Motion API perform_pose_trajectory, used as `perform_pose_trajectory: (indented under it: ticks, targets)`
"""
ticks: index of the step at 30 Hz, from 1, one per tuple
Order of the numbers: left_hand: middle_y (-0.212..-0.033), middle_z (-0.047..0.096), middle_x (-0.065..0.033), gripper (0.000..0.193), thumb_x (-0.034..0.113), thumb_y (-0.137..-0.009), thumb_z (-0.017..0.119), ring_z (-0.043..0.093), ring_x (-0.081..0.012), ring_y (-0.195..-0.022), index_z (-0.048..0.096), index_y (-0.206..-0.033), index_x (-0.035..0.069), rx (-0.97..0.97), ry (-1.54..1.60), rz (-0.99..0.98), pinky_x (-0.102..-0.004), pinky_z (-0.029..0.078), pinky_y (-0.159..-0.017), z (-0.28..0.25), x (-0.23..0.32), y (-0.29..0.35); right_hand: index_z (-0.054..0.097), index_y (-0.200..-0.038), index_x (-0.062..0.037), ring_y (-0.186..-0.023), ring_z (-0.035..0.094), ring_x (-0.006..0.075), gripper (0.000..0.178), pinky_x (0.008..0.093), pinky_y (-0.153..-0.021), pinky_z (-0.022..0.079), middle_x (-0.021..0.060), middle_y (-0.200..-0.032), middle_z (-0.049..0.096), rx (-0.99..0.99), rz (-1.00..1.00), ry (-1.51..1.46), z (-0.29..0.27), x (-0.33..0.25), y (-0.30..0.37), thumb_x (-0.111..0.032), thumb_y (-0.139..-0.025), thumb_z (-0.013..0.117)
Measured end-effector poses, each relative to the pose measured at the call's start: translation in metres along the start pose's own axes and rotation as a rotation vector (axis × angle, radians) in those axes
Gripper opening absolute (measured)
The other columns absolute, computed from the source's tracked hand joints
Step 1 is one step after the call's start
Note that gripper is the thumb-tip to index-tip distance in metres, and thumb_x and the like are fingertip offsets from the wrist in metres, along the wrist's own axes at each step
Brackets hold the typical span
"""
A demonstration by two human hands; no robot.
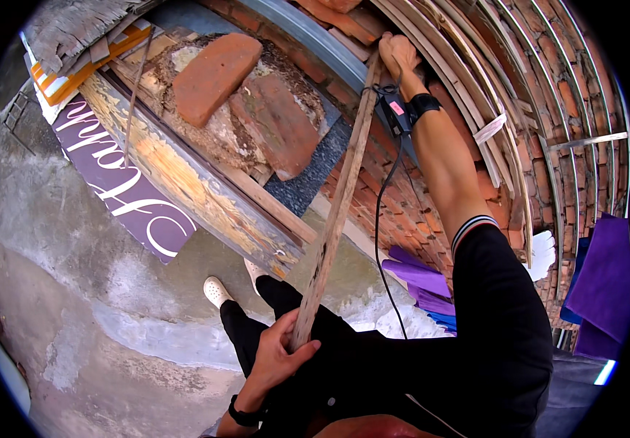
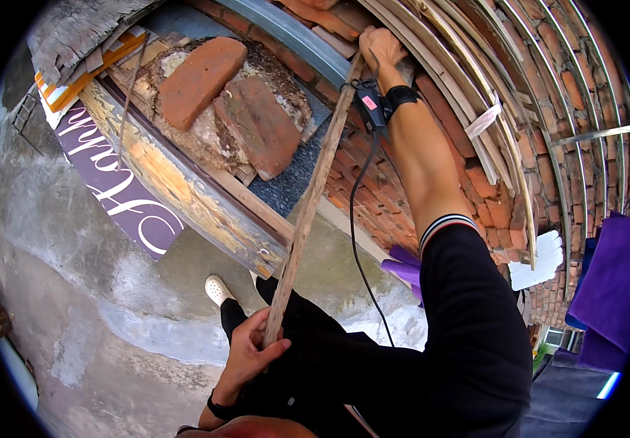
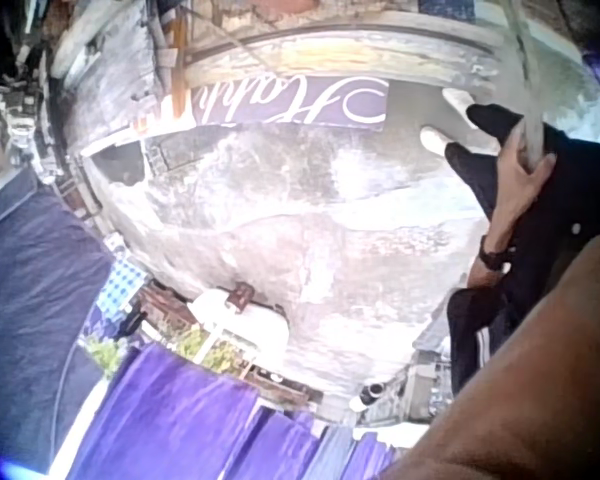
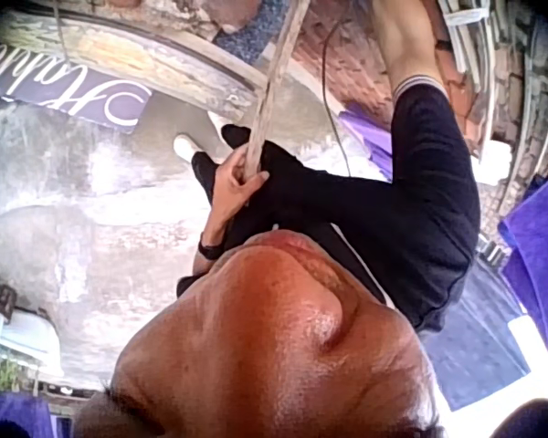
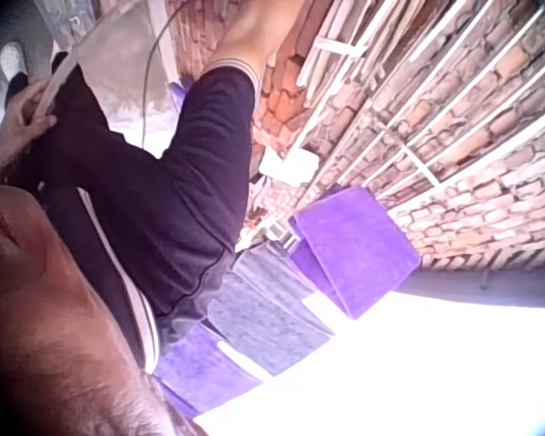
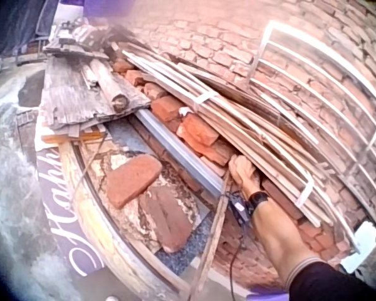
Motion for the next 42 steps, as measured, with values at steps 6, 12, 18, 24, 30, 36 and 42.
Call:
perform_pose_trajectory:
  ticks: [6,12,18,24,30,36,42]
  targets:
    - [-0.080,0.054,-0.0002,0.054,-0.005,-0.073,0.068,0.052,-0.0054,-0.072,0.047,-0.123,-0.002,0.021,-0.015,0.020,-0.0187,0.042,-0.061,0.005,0.020,0.002,0.063,-0.098,0.0044,-0.106,0.048,0.0511,0.053,0.0591,-0.094,0.031,0.0312,-0.111,0.056,-0.025,0.057,-0.059,0.004,0.007,-0.017,-0.041,-0.087,0.037]
    - [-0.106,0.059,-0.0062,0.055,-0.005,-0.075,0.067,0.054,-0.0092,-0.095,0.045,-0.126,-0.004,0.028,-0.032,-0.074,-0.0245,0.044,-0.084,-0.002,0.016,0.006,0.063,-0.097,0.0055,-0.099,0.052,0.0479,0.062,0.0502,-0.089,0.037,0.0330,-0.105,0.057,-0.084,0.037,-0.102,-0.003,0.009,-0.008,-0.049,-0.090,0.035]
    - [-0.096,0.058,-0.0040,0.055,-0.005,-0.074,0.067,0.054,-0.0076,-0.087,0.046,-0.125,-0.003,0.019,-0.070,-0.039,-0.0225,0.044,-0.076,-0.003,0.026,0.005,0.064,-0.089,0.0070,-0.090,0.055,0.0482,0.067,0.0470,-0.087,0.041,0.0334,-0.094,0.059,0.093,-0.048,-0.041,0.009,0.036,-0.019,-0.051,-0.089,0.030]
    - [-0.079,0.054,0.0010,0.055,-0.006,-0.072,0.069,0.051,-0.0045,-0.070,0.048,-0.122,-0.002,0.002,-0.068,0.026,-0.0183,0.042,-0.061,0.000,0.040,0.008,0.065,-0.090,0.0068,-0.096,0.054,0.0483,0.068,0.0463,-0.089,0.041,0.0331,-0.097,0.059,0.126,-0.054,-0.025,0.009,0.036,-0.017,-0.052,-0.089,0.029]
    - [-0.109,0.060,-0.0091,0.057,-0.003,-0.074,0.068,0.055,-0.0106,-0.099,0.045,-0.127,-0.006,-0.005,-0.060,-0.036,-0.0243,0.044,-0.084,-0.003,0.042,0.015,0.061,-0.107,0.0049,-0.112,0.049,0.0444,0.068,0.0423,-0.097,0.036,0.0317,-0.114,0.054,0.055,0.004,-0.025,0.009,0.038,-0.023,-0.053,-0.088,0.031]
    - [-0.080,0.055,0.0008,0.054,-0.008,-0.071,0.068,0.050,-0.0036,-0.069,0.049,-0.122,-0.003,0.049,-0.035,0.024,-0.0175,0.040,-0.059,-0.001,0.050,0.012,0.053,-0.122,0.0013,-0.123,0.041,0.0424,0.062,0.0412,-0.104,0.030,0.0284,-0.128,0.047,-0.006,-0.004,-0.107,0.000,0.037,-0.018,-0.048,-0.088,0.035]
    - [-0.087,0.056,-0.0013,0.054,-0.008,-0.072,0.067,0.052,-0.0051,-0.077,0.048,-0.123,-0.004,0.047,-0.016,-0.011,-0.0185,0.040,-0.065,-0.001,0.046,0.015,0.054,-0.121,0.0014,-0.122,0.042,0.0425,0.061,0.0421,-0.102,0.032,0.0289,-0.127,0.047,-0.019,0.012,-0.082,0.000,0.033,-0.014,-0.046,-0.088,0.033]
Point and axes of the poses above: each hand's wrist, its own y-axis away from the middle knuckle, its own z-axis out of the palm, x = y × z, the point moved 2 cm from there along -y, towards the middle knuckle
